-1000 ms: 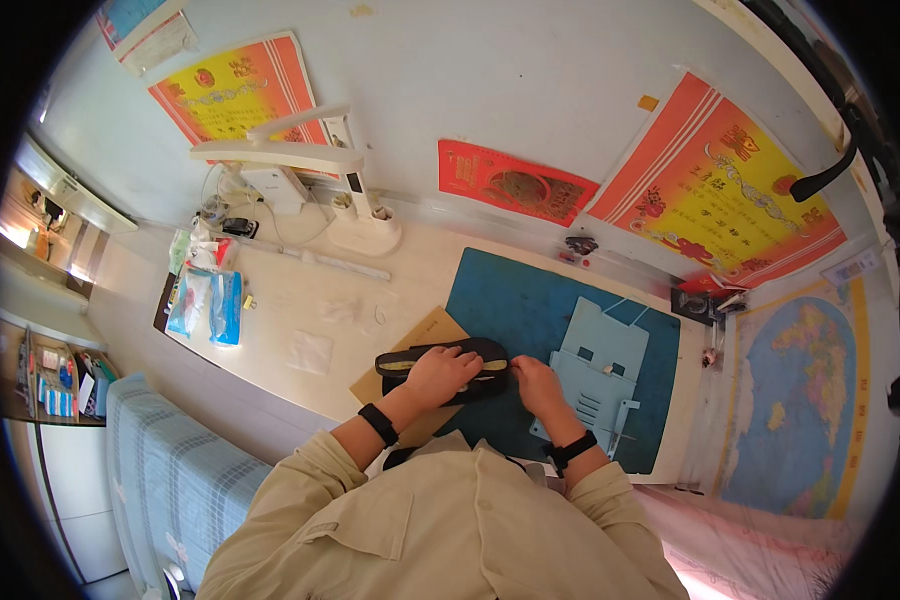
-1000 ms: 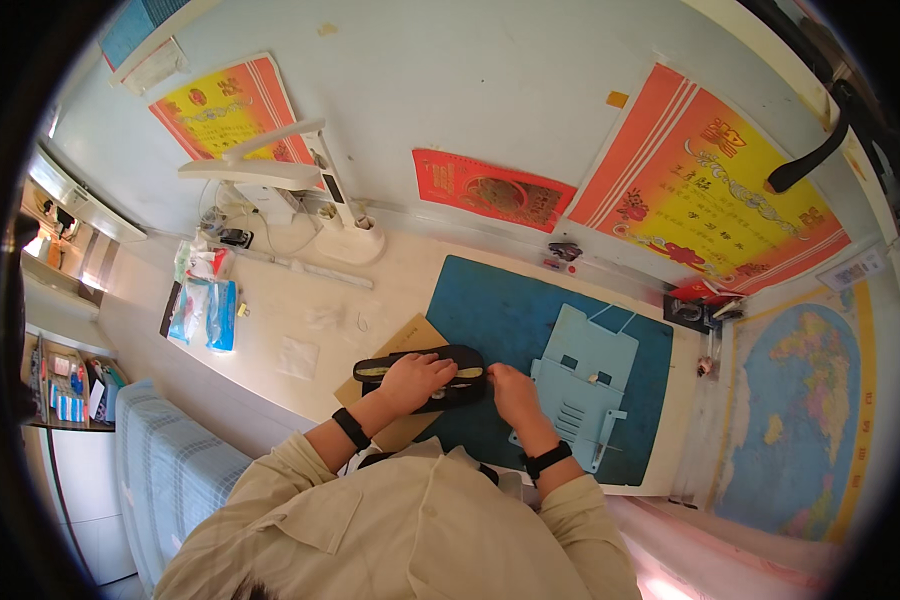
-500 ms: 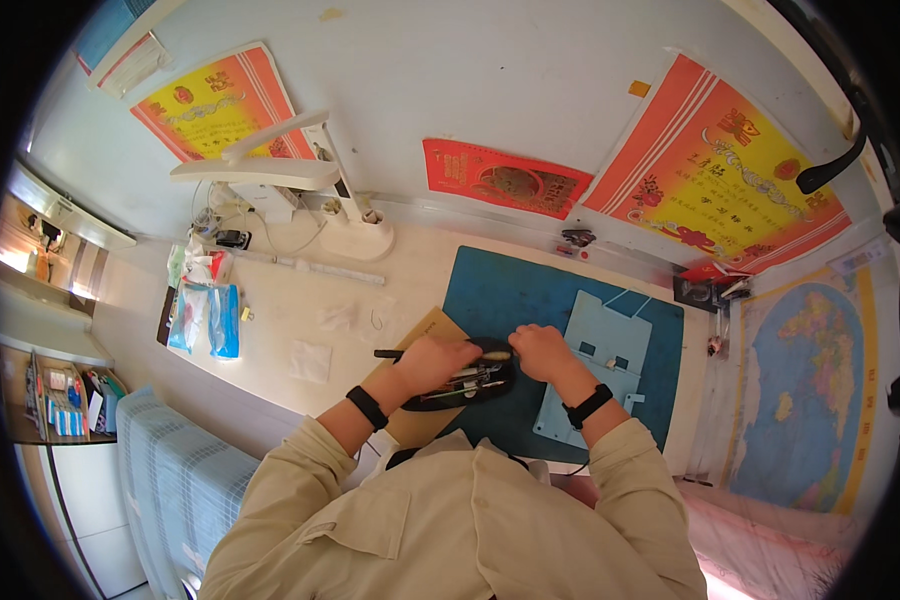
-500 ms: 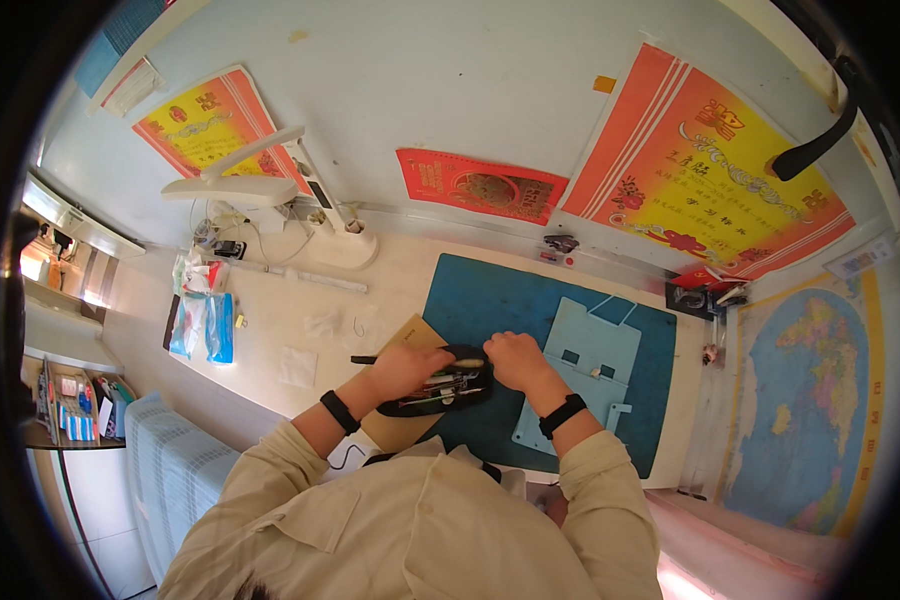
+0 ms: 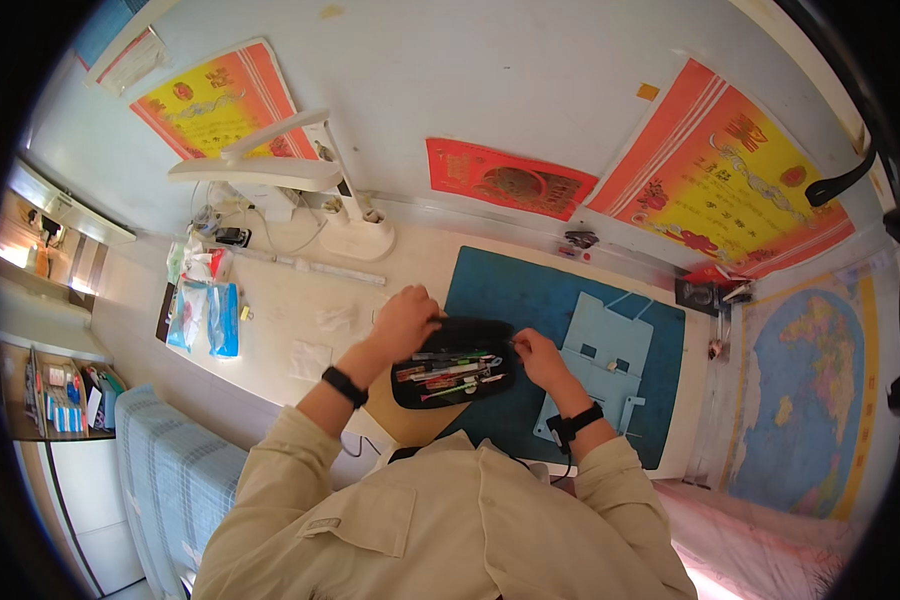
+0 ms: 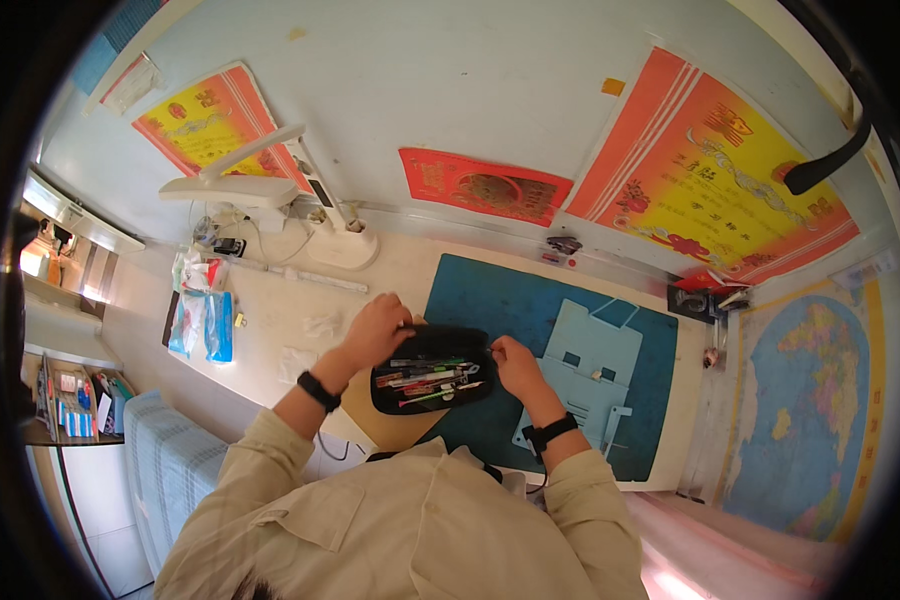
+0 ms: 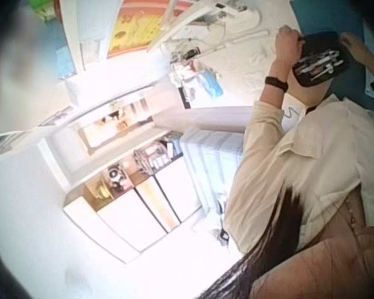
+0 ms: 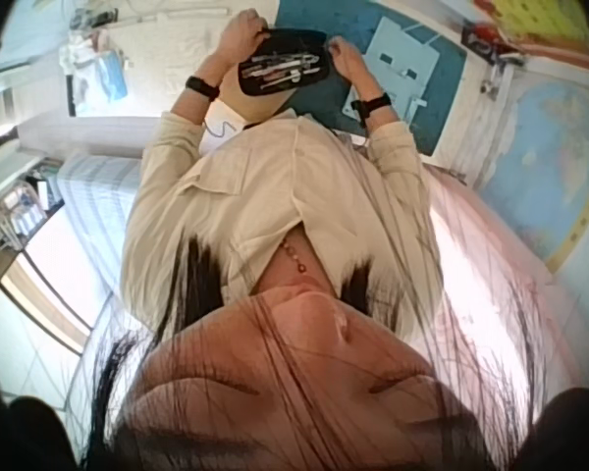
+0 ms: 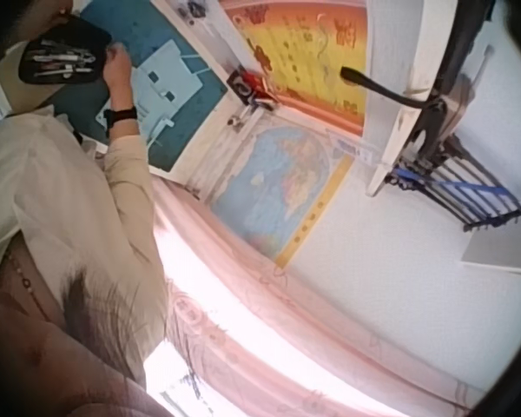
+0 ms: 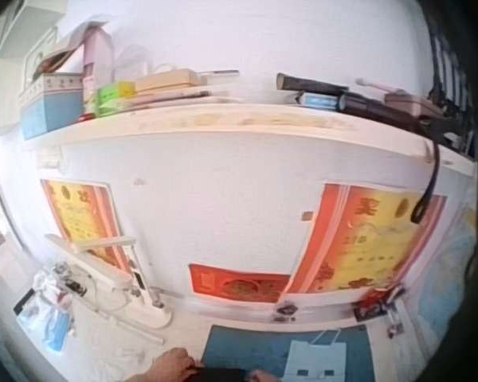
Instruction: The person assembles a white desk lamp by attaching the head to the base and adjusting its position. They then open a black pencil case, remove a pen, and place it on a blue plastic component on the desk.
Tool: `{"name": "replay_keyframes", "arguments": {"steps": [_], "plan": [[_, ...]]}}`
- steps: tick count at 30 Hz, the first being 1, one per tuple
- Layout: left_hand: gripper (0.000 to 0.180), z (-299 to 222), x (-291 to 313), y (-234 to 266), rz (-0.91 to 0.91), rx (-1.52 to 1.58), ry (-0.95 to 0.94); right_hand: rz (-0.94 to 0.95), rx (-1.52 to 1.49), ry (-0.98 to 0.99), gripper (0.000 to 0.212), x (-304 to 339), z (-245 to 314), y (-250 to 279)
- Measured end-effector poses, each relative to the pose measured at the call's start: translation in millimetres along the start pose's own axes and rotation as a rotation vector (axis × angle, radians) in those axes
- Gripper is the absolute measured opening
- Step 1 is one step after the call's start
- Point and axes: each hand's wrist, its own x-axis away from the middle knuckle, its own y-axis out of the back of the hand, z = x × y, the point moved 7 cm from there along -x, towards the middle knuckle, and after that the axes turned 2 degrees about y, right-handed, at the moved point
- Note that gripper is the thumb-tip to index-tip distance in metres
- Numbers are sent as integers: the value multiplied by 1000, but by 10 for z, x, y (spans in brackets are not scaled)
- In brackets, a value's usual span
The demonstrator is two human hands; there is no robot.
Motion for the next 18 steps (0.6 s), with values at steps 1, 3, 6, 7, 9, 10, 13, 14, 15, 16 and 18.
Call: {"name": "replay_keyframes", "arguments": {"steps": [1, 3, 6, 7, 9, 10, 13, 14, 15, 16, 18], "plan": [[14, -155, 161, 11, -79, -92, -94, 24, -131, -129, 19, 37, -102, -36], [22, -346, 514, -104, -9, -76, -108, 27, -236, -202, 26, 128, -159, -61], [33, -470, 975, -111, -52, 17, -162, 56, -334, -252, 36, 287, -201, -84], [34, -442, 1104, -94, -96, 74, -154, 64, -319, -232, 36, 335, -190, -80], [30, -201, 1330, -75, -165, 160, -9, 62, -345, -217, 36, 439, -180, -58], [28, -59, 1448, -80, -197, 206, 61, 57, -341, -217, 36, 486, -173, -51], [15, 700, 1664, 30, -377, 171, 382, -2, -316, -217, 36, 624, -115, -12], [16, 975, 1750, 73, -506, 253, 550, -46, -301, -209, 37, 660, -79, 16], [19, 1238, 1787, 103, -519, 213, 694, -97, -289, -213, 38, 690, -46, 49], [19, 1324, 1784, 202, -614, 113, 629, -123, -273, -196, 37, 725, 8, 63], [17, 1358, 1598, 216, -589, -100, 431, -195, -252, -207, 35, 788, 92, 90]]}}
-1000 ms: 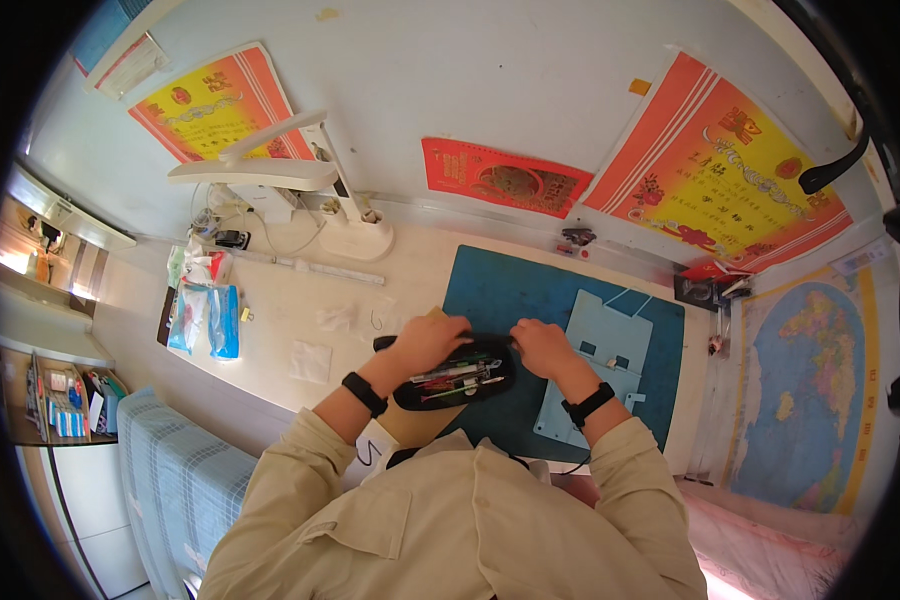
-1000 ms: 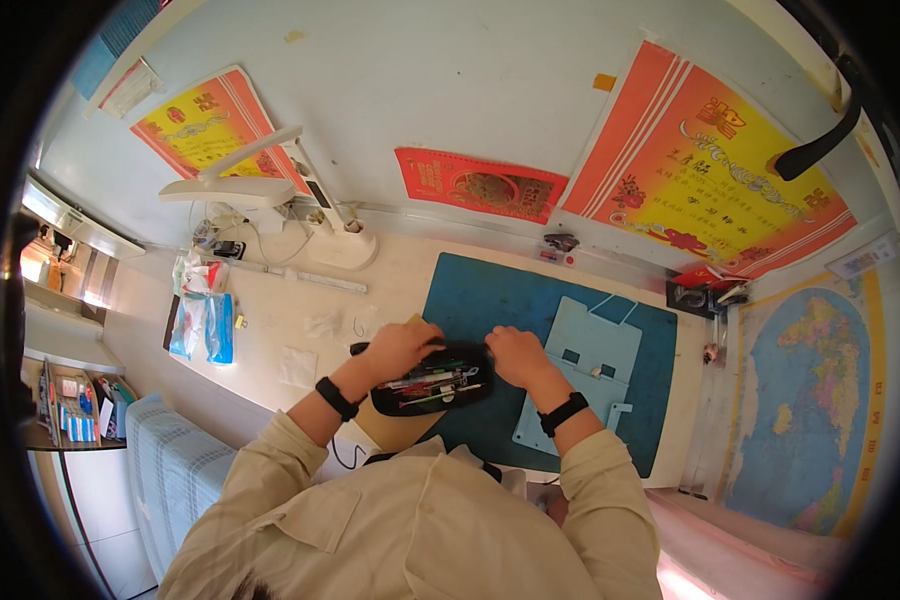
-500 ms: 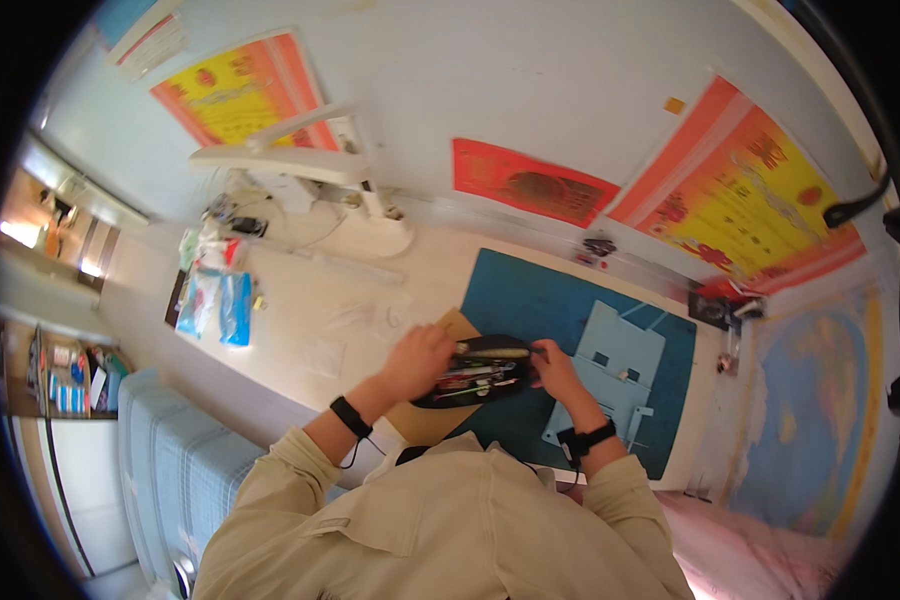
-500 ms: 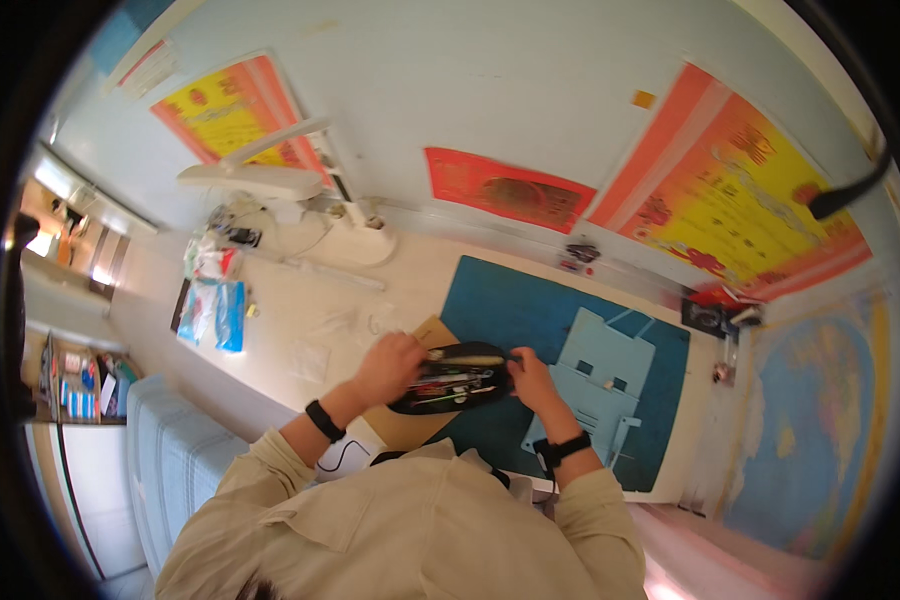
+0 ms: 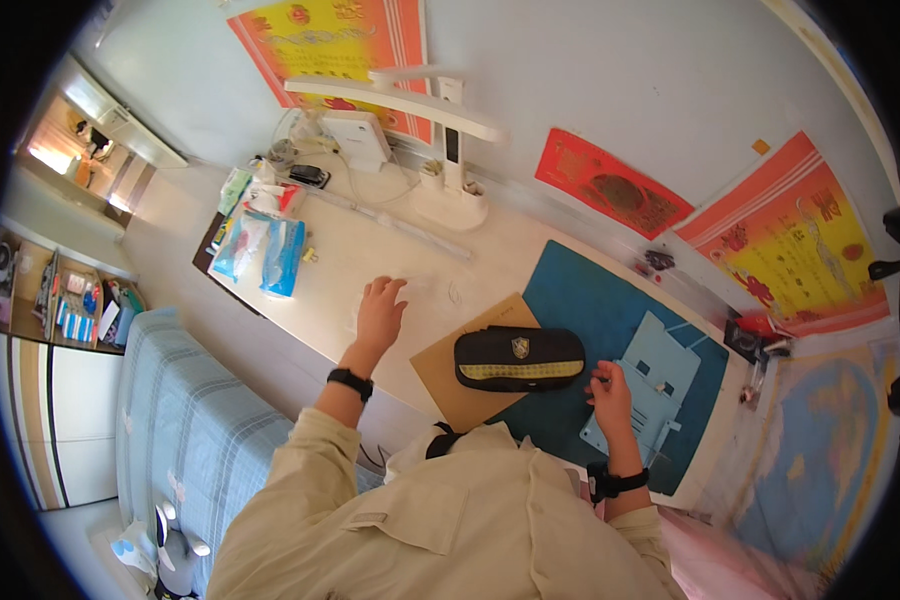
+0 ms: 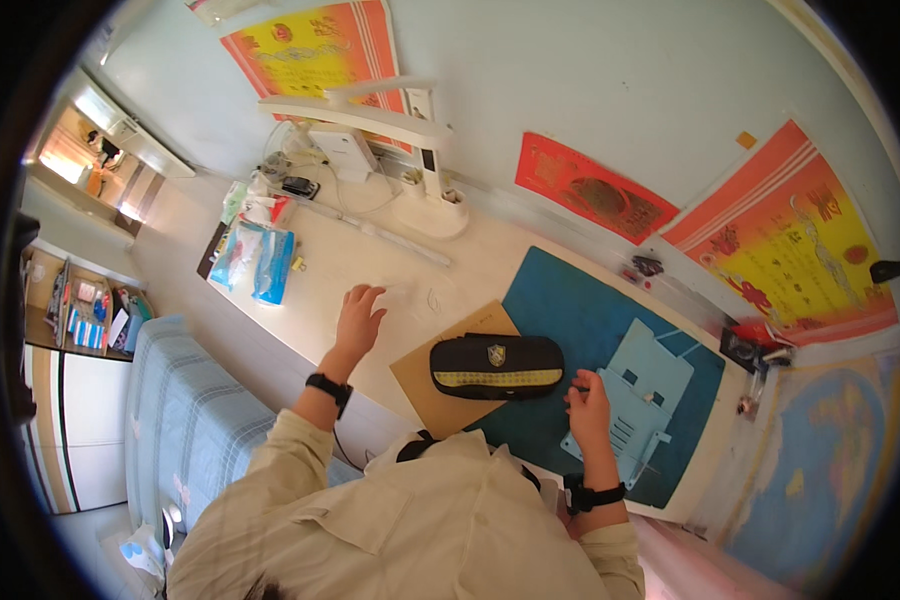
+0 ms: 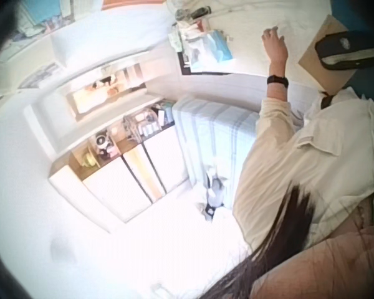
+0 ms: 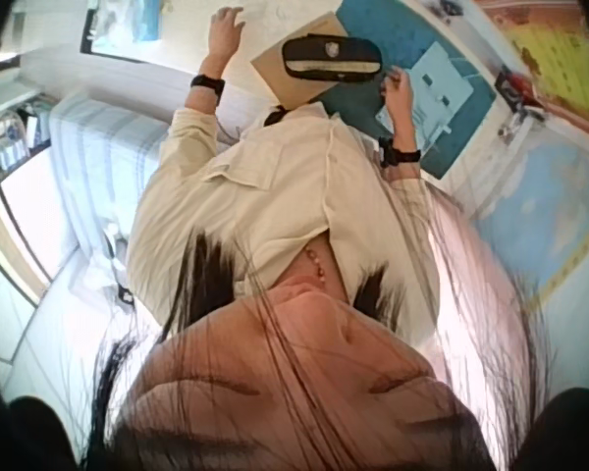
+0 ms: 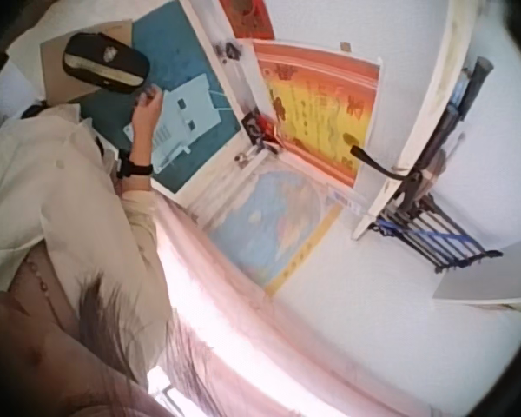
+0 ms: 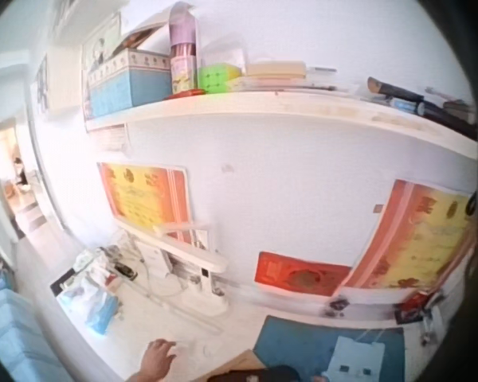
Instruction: The person assembles a white desk lamp by attaching the head to the base and adjusting its position. They then open a black pencil case, remove a pen, and place it on a blue plastic component on the desk.
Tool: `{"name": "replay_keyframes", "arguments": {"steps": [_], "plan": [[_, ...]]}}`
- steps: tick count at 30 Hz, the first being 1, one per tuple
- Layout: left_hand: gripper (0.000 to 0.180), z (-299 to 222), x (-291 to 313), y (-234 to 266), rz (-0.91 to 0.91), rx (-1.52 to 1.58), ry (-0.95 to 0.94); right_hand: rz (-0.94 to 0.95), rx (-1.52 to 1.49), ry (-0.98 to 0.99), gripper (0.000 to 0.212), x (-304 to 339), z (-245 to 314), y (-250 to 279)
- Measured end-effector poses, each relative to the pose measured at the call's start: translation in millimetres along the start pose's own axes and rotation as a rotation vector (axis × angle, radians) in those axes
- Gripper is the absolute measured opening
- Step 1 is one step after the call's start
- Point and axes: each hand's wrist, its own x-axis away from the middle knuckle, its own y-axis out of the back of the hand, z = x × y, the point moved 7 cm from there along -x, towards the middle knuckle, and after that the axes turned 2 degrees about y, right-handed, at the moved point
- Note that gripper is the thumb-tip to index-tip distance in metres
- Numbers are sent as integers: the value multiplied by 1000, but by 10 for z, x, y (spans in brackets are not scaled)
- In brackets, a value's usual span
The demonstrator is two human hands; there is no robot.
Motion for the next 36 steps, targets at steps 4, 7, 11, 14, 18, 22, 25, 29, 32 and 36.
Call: {"name": "replay_keyframes", "arguments": {"steps": [4, 7, 11, 14, 18, 22, 25, 29, 32, 36], "plan": [[13, -12, -315, -391, 306, -242, -80, -126, 72, 92, 25, 152, 260, 2], [11, -161, -515, -123, 10, -21, 21, -203, 31, 201, 21, 313, 548, -58], [16, -1137, 2, -137, 240, 276, -290, 206, -581, 13, 25, 493, 730, -781], [20, -1840, 485, -236, 475, 284, -588, 318, -905, -154, 30, 510, 748, -1160], [19, -2020, 661, -120, 310, 430, -640, 302, -974, -196, 32, 375, 610, -1195], [21, -1256, 672, -150, 306, 581, -51, 227, -1208, -246, 30, 319, 459, -1082], [26, -769, 836, -386, 412, 671, 406, 164, -1217, -210, 30, 290, 472, -951], [32, -669, 1078, -692, 652, 928, 765, -121, -454, 81, 33, 148, 648, -537], [28, -654, 1095, -798, 684, 1090, 944, -89, 236, 595, 37, 128, 1002, -690], [25, -734, 1146, -948, 700, 1456, 1065, -7, 616, 660, 42, 150, 879, -1353]]}}
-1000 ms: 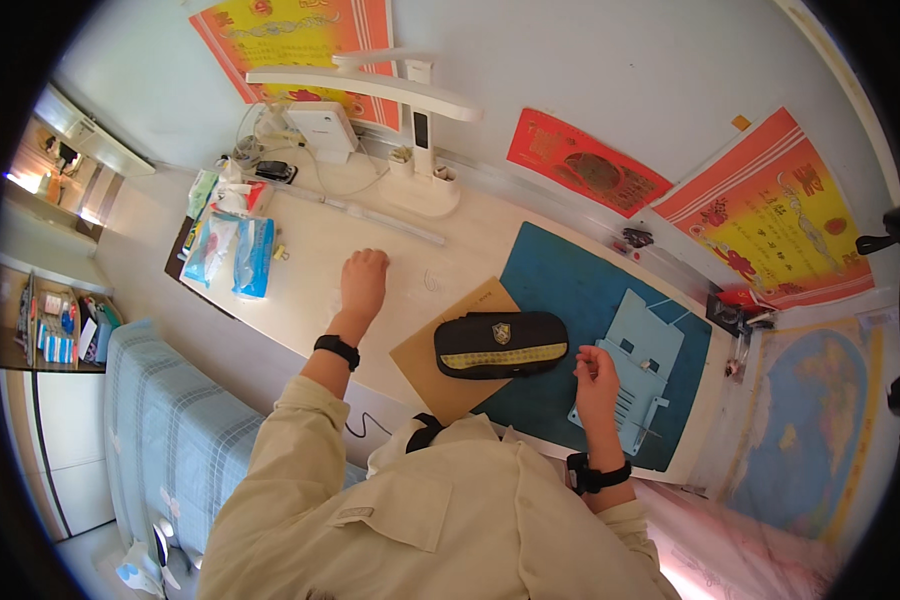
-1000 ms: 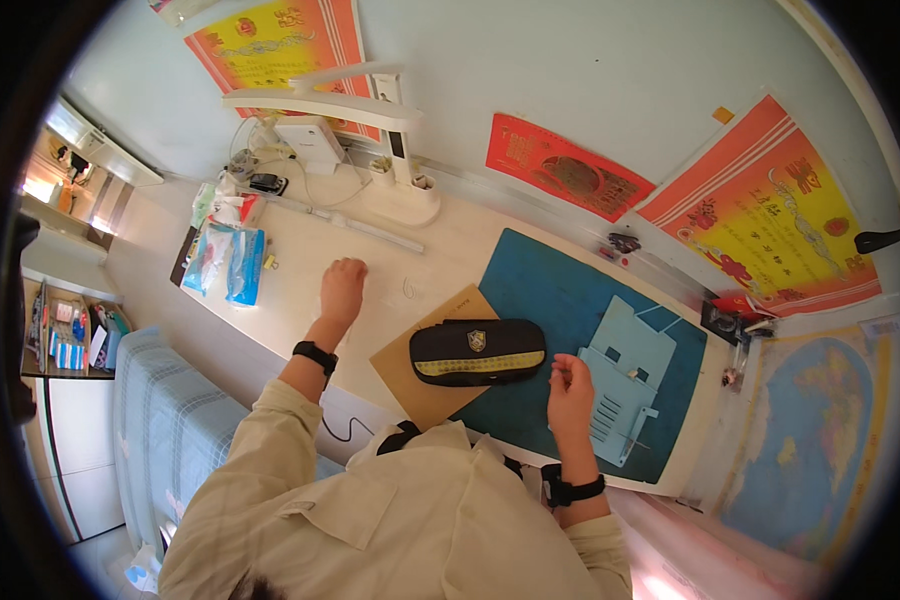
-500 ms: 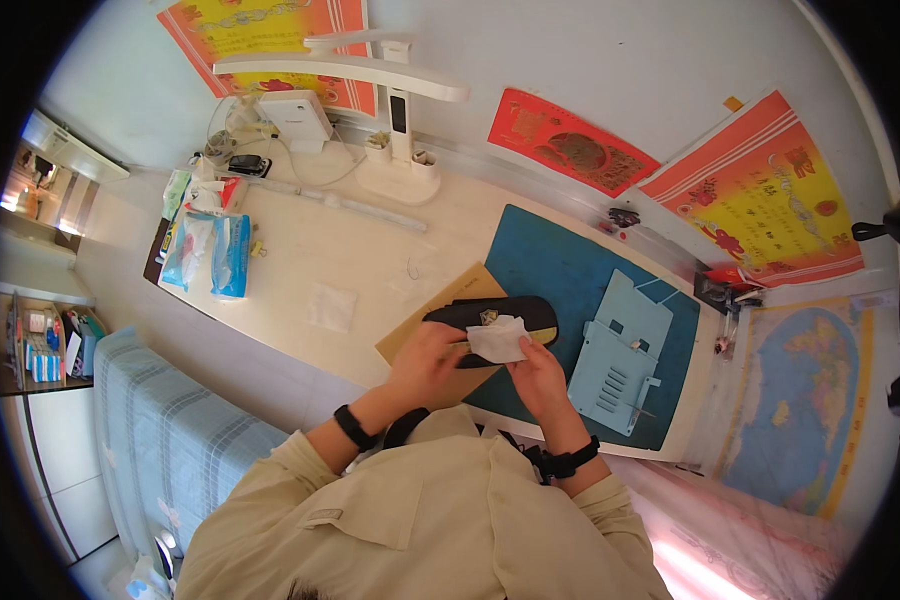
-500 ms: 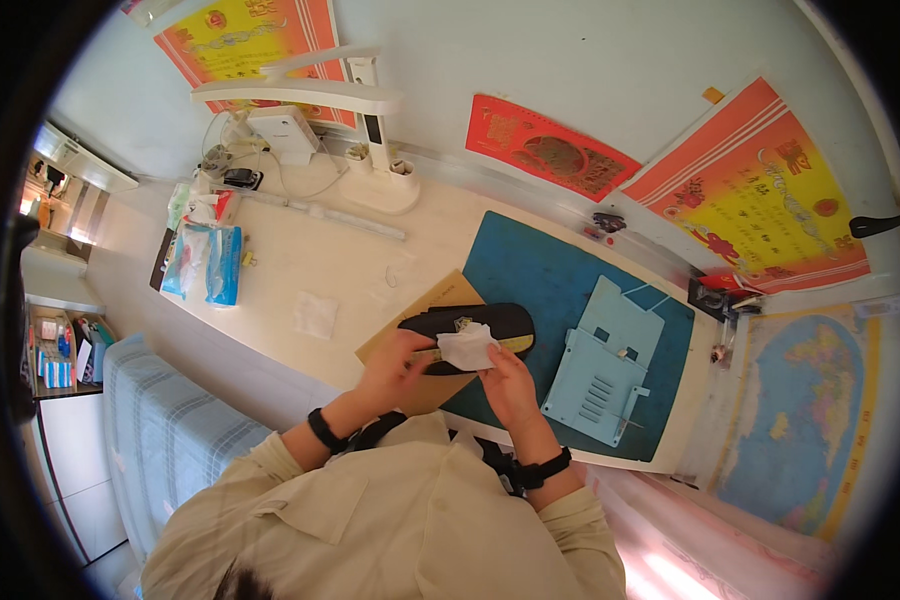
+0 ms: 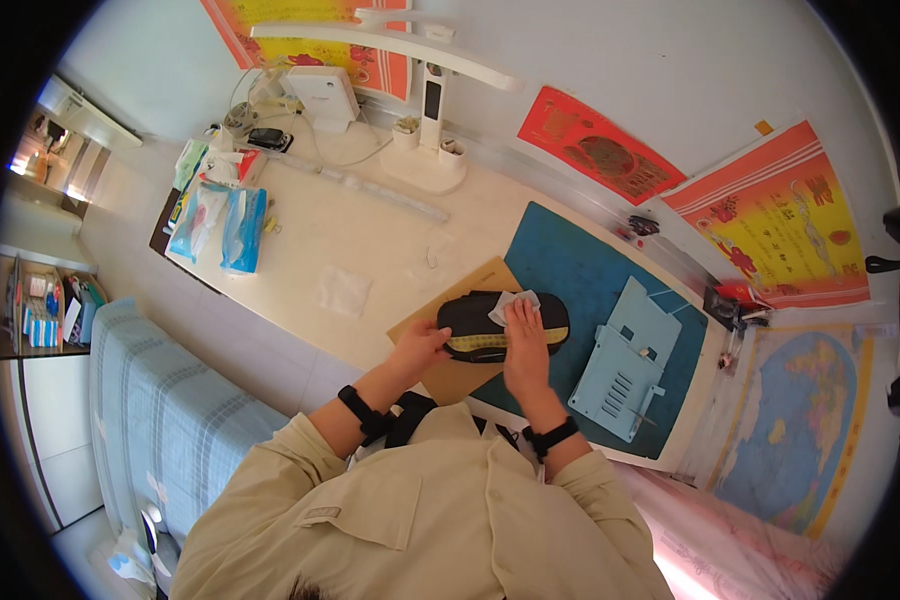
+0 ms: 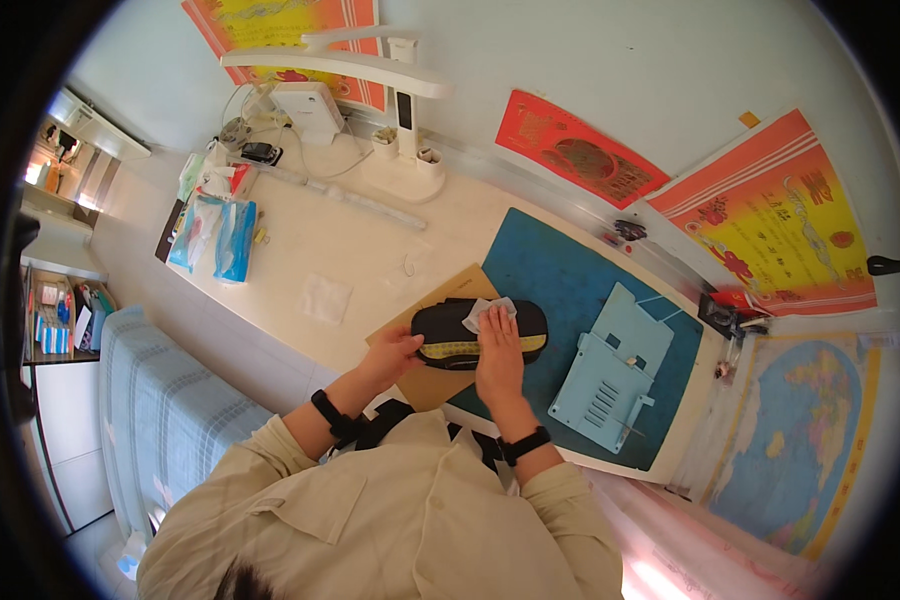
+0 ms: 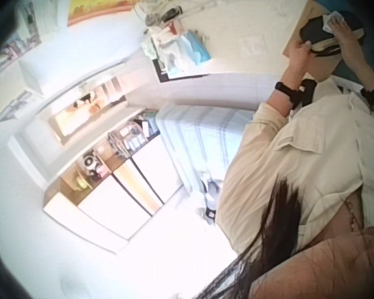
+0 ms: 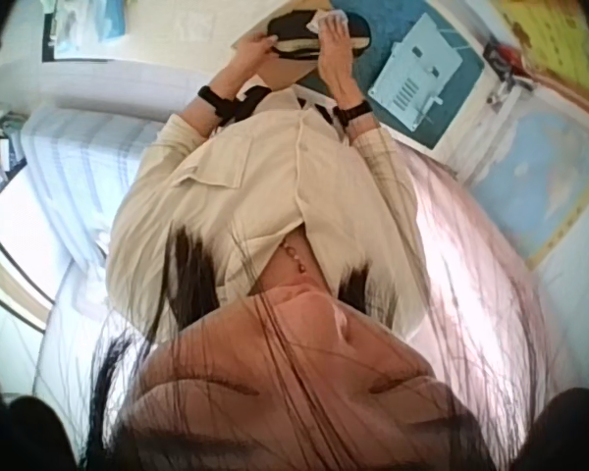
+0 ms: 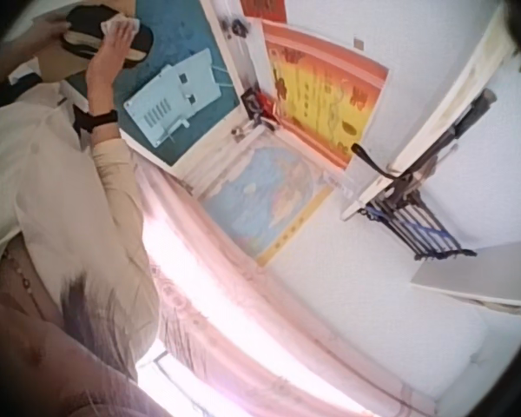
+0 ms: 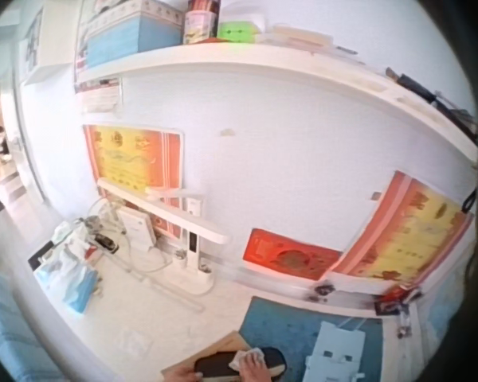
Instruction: The person assembles a white desk lamp by attaching the head to the base and adjusting its position. They then open a black pencil case, remove a pen, and place it on a blue plastic component on the desk.
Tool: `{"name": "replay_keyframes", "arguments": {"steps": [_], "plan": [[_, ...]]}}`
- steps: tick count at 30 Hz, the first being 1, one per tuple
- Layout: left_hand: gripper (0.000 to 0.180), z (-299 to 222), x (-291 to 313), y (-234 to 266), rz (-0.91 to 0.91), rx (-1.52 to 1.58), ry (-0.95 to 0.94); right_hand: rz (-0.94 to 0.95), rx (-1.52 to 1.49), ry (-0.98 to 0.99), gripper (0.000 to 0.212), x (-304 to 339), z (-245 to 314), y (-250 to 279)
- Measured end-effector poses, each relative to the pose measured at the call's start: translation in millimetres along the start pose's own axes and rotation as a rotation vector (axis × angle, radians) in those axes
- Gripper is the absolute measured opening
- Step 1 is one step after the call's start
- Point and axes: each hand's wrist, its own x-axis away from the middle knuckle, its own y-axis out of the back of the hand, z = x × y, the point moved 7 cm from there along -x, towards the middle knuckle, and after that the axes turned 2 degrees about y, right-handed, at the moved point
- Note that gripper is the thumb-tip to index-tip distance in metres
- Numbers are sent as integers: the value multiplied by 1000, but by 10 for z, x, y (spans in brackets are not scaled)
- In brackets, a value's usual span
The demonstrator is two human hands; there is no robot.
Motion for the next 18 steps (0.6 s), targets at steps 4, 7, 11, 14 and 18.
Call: {"name": "replay_keyframes", "arguments": {"steps": [4, 7, 11, 14, 18], "plan": [[27, 133, -84, 55, 111, 171, 36, 85, -123, 68, 46, 38, 432, -459], [26, 196, -82, 245, 83, 266, 111, 135, -119, 242, 53, 17, 764, -612], [24, 184, -88, 183, 167, 277, 65, 242, 132, 391, 55, 59, 479, -336], [24, 170, -85, 141, 126, 251, 50, 232, 335, 301, 60, 73, -25, 9], [25, 115, -71, 98, 130, 78, 47, 163, 425, 19, 67, 68, -261, 110]]}}
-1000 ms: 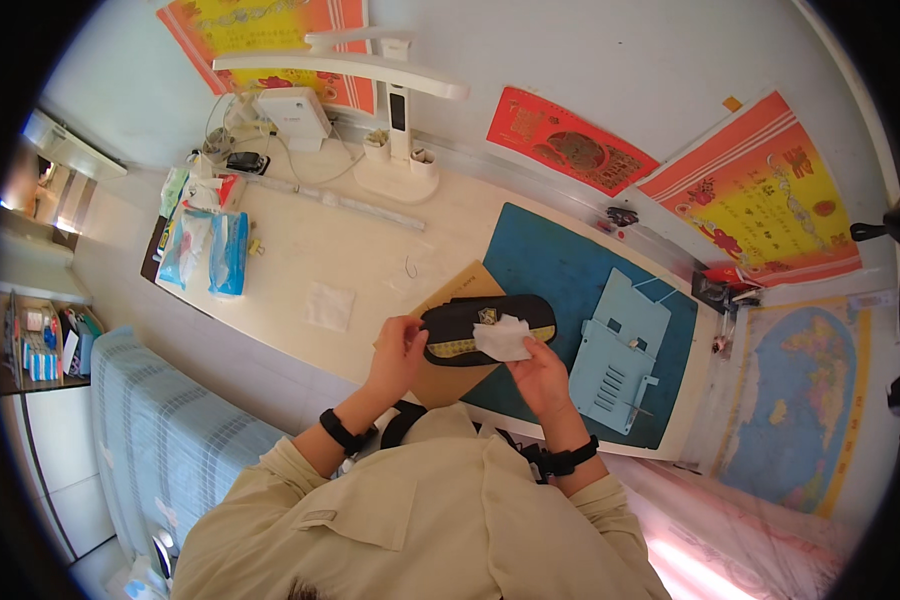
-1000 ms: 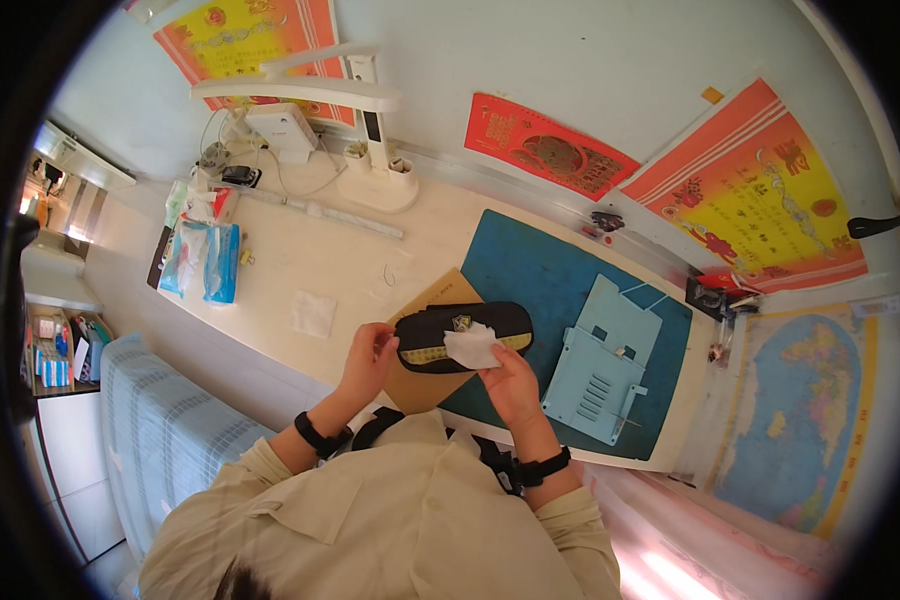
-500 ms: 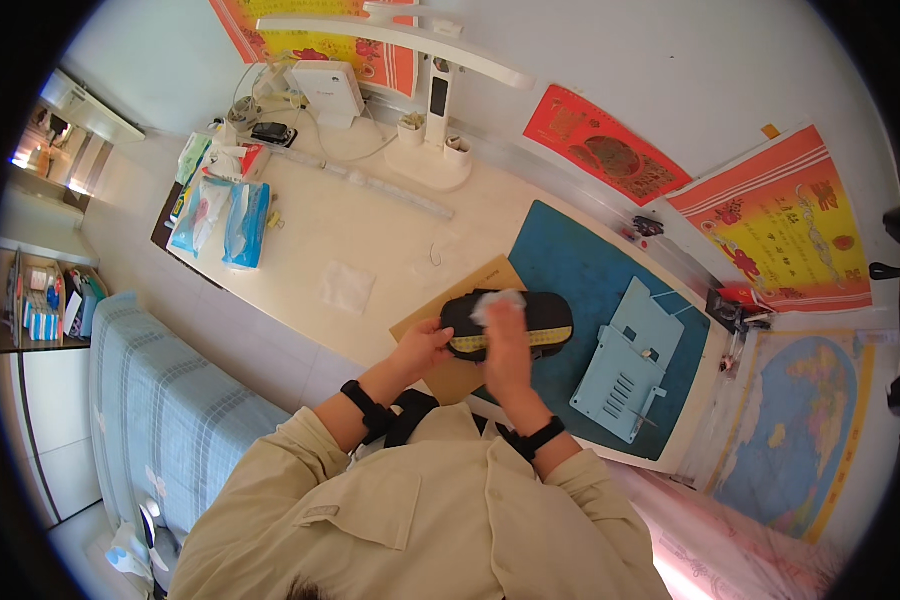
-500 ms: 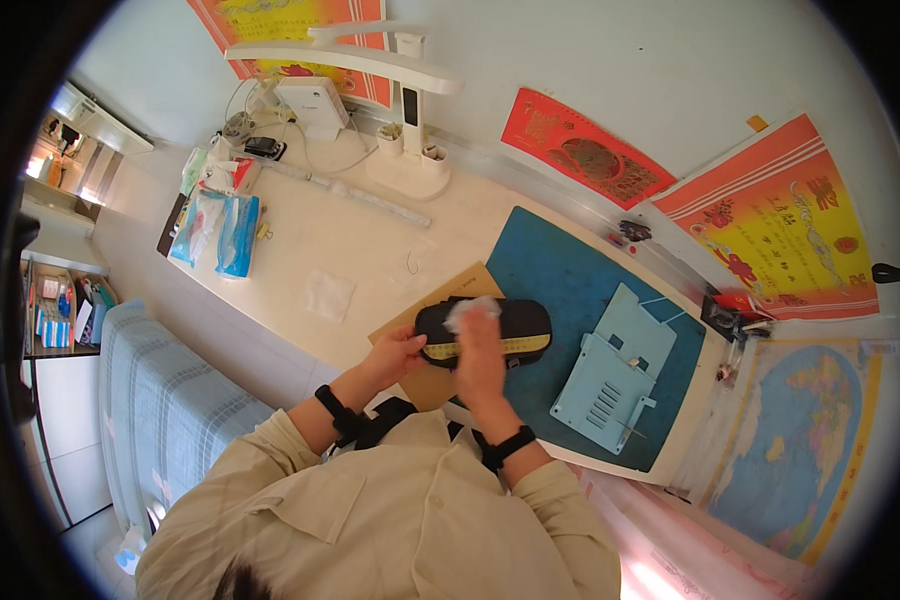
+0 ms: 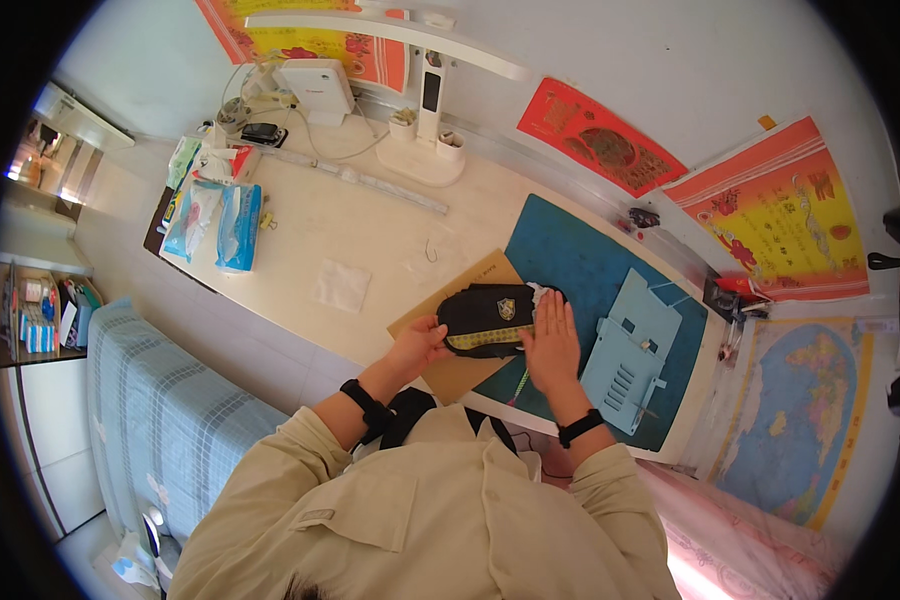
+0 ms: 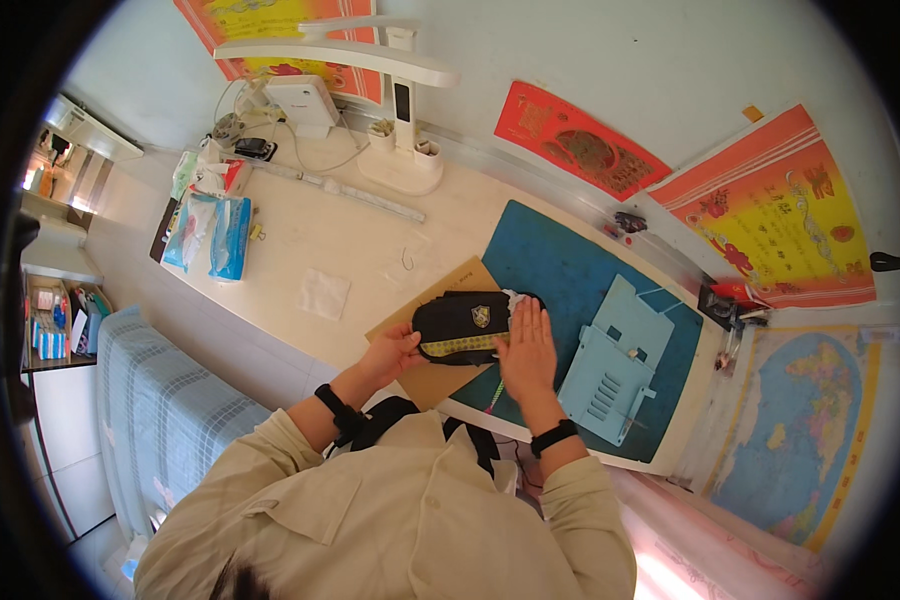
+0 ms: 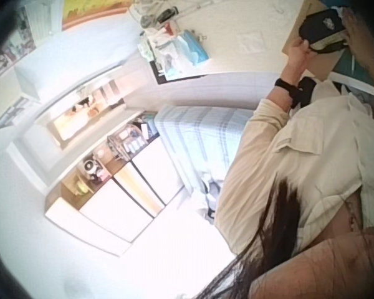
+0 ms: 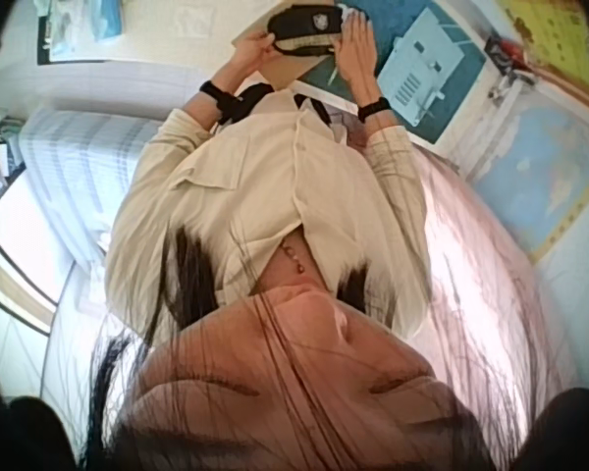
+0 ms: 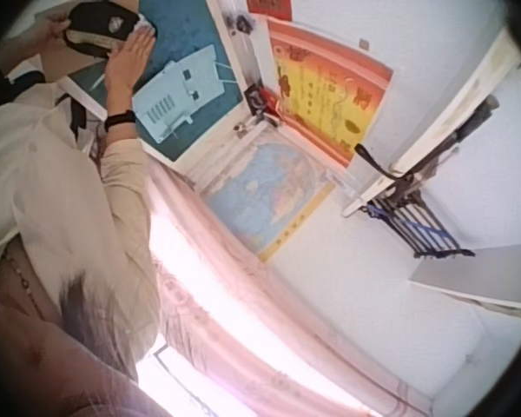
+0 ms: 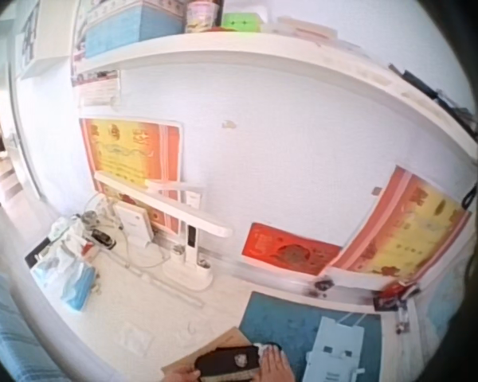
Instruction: The person assembles a white desk lamp by attaching the head to the base and adjusting its position. They then open a black pencil case, remove a pen, and place it on a blue plastic component on the desk.
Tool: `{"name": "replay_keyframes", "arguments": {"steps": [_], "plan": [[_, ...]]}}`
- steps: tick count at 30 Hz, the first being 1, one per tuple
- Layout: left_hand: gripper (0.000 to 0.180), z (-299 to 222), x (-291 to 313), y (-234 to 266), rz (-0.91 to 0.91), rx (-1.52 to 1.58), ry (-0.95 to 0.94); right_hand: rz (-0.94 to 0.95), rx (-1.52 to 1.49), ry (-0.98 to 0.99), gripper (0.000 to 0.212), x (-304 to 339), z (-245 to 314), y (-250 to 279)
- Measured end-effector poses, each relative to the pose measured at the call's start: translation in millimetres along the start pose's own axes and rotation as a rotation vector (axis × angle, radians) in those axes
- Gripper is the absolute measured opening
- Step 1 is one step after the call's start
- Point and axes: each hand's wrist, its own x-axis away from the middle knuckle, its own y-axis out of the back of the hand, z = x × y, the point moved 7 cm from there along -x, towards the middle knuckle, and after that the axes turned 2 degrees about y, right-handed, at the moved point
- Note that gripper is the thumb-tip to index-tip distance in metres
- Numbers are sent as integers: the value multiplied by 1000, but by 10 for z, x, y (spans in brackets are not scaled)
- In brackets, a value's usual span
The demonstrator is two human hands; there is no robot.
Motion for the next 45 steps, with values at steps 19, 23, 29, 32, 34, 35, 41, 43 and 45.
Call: {"name": "replay_keyframes", "arguments": {"steps": [19, 23, 29, 32, 34, 35, 41, 43, 45], "plan": [[23, 2, -37, 9, -39, -37, -26, -49, 75, -158, 52, -100, -311, -47], [25, 25, -54, 8, -81, -41, 46, -209, -24, 6, 37, -227, -401, 35], [31, 79, -217, -49, -104, -156, -93, -135, -539, -14, 17, -607, 260, -150], [30, 79, -250, -1, -113, -295, -157, -6, -895, 169, 39, -599, 843, -170], [27, 79, -242, 23, -174, -238, -240, 73, -814, 341, 47, -570, 963, -142], [25, 78, -235, 39, -200, -196, -260, 32, -720, 460, 48, -547, 944, -88], [25, 106, -212, -23, -145, -93, -229, -76, -245, 356, 50, -270, -197, -80], [24, 81, -197, -21, -167, -105, -220, -22, -254, 106, 50, -149, -666, -71], [24, 70, -190, -17, -205, -85, -174, -65, -302, -64, 48, -26, -969, 50]]}}
